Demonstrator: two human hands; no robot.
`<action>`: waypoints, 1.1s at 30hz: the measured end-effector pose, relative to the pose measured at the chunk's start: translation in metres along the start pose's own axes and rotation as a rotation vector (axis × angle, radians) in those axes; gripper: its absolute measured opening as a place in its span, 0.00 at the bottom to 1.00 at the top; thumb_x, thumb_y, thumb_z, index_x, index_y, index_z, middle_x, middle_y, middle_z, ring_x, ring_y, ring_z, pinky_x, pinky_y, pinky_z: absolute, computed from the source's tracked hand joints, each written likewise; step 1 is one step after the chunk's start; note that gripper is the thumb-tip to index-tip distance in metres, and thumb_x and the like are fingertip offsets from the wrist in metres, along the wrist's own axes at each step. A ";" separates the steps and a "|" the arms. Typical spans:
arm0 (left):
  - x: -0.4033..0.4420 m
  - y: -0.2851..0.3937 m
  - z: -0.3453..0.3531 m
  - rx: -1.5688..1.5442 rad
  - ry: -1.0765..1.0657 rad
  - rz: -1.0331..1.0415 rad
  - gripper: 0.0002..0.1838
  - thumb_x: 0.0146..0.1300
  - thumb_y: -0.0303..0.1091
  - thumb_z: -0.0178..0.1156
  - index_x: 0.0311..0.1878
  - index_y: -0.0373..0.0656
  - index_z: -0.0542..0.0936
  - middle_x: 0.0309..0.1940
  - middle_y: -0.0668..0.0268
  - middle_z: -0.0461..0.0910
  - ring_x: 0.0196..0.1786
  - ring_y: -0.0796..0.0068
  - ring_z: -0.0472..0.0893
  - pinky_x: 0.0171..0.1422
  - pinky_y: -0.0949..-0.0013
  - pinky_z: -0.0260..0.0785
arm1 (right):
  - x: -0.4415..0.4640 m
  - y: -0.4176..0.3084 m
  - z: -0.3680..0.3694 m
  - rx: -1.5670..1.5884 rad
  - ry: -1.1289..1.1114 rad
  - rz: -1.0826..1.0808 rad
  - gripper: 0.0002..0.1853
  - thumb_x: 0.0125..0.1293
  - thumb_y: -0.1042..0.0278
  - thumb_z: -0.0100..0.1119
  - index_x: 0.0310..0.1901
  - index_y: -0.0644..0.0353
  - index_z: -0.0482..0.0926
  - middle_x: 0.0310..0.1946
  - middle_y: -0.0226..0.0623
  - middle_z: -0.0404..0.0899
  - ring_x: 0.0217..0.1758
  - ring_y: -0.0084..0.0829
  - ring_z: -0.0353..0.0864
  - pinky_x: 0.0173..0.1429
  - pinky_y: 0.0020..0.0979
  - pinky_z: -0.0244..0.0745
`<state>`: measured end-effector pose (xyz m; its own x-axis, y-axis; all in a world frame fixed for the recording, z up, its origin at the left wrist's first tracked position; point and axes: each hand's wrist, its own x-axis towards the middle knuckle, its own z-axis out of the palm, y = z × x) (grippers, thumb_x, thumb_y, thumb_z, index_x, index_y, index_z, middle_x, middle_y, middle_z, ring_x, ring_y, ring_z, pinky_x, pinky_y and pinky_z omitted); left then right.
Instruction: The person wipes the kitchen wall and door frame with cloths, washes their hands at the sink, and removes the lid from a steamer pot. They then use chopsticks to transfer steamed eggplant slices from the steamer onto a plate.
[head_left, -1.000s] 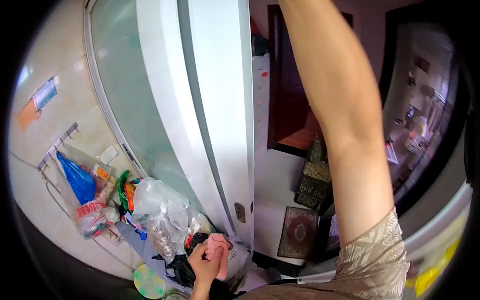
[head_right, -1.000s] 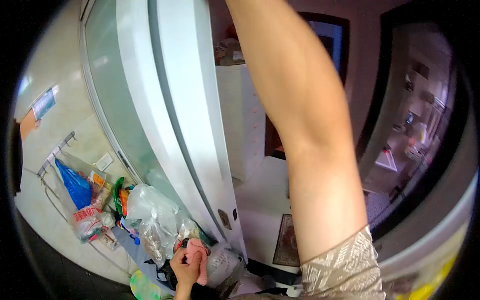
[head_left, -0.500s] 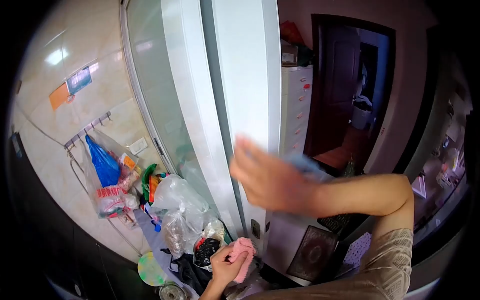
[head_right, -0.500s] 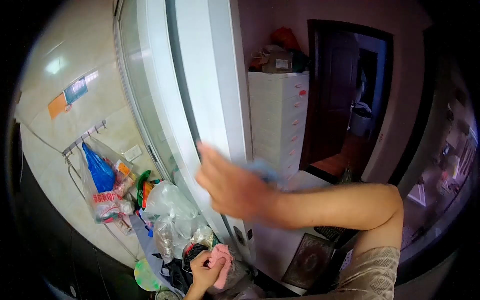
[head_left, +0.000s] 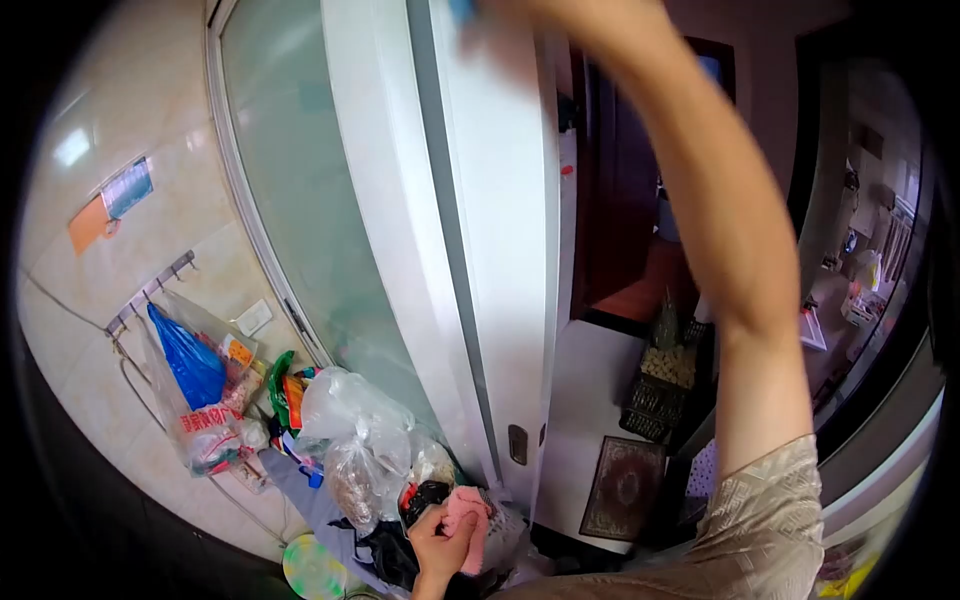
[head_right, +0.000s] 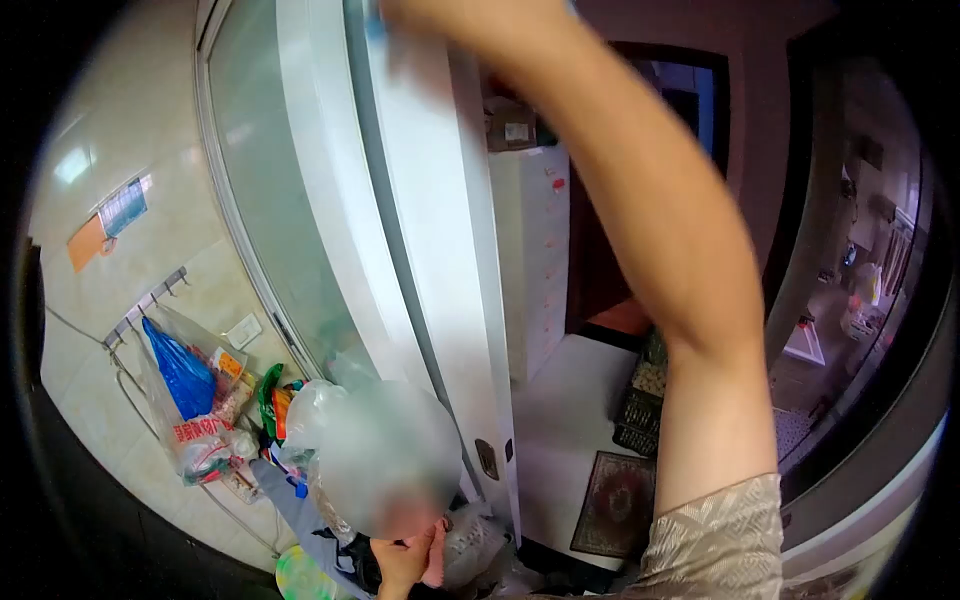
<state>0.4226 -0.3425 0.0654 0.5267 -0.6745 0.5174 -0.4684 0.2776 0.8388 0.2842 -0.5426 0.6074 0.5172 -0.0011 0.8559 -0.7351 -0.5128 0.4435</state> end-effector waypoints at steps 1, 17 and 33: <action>0.002 0.001 -0.001 0.013 0.008 0.002 0.13 0.48 0.27 0.76 0.30 0.35 0.80 0.21 0.65 0.74 0.25 0.79 0.71 0.29 0.74 0.63 | -0.040 -0.013 0.022 0.027 0.086 -0.124 0.07 0.55 0.69 0.61 0.30 0.62 0.84 0.35 0.45 0.81 0.46 0.43 0.81 0.68 0.51 0.64; 0.217 0.163 0.166 -0.315 0.486 0.394 0.07 0.63 0.25 0.63 0.44 0.37 0.80 0.40 0.62 0.79 0.42 0.71 0.79 0.49 0.69 0.71 | -0.263 -0.082 0.131 1.174 0.661 0.455 0.20 0.68 0.71 0.53 0.58 0.71 0.74 0.66 0.62 0.67 0.68 0.58 0.70 0.69 0.49 0.66; 0.387 0.410 0.111 -0.050 0.140 0.976 0.26 0.73 0.52 0.52 0.55 0.35 0.78 0.48 0.56 0.82 0.51 0.65 0.80 0.59 0.65 0.69 | 0.006 0.038 0.128 2.203 0.474 0.392 0.10 0.67 0.79 0.45 0.45 0.62 0.77 0.38 0.34 0.77 0.40 0.31 0.76 0.42 0.33 0.74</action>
<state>0.3561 -0.5655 0.5912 0.0062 -0.0478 0.9988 -0.7130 0.7001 0.0380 0.3157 -0.6715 0.5953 0.1685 -0.3374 0.9261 0.8789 -0.3740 -0.2961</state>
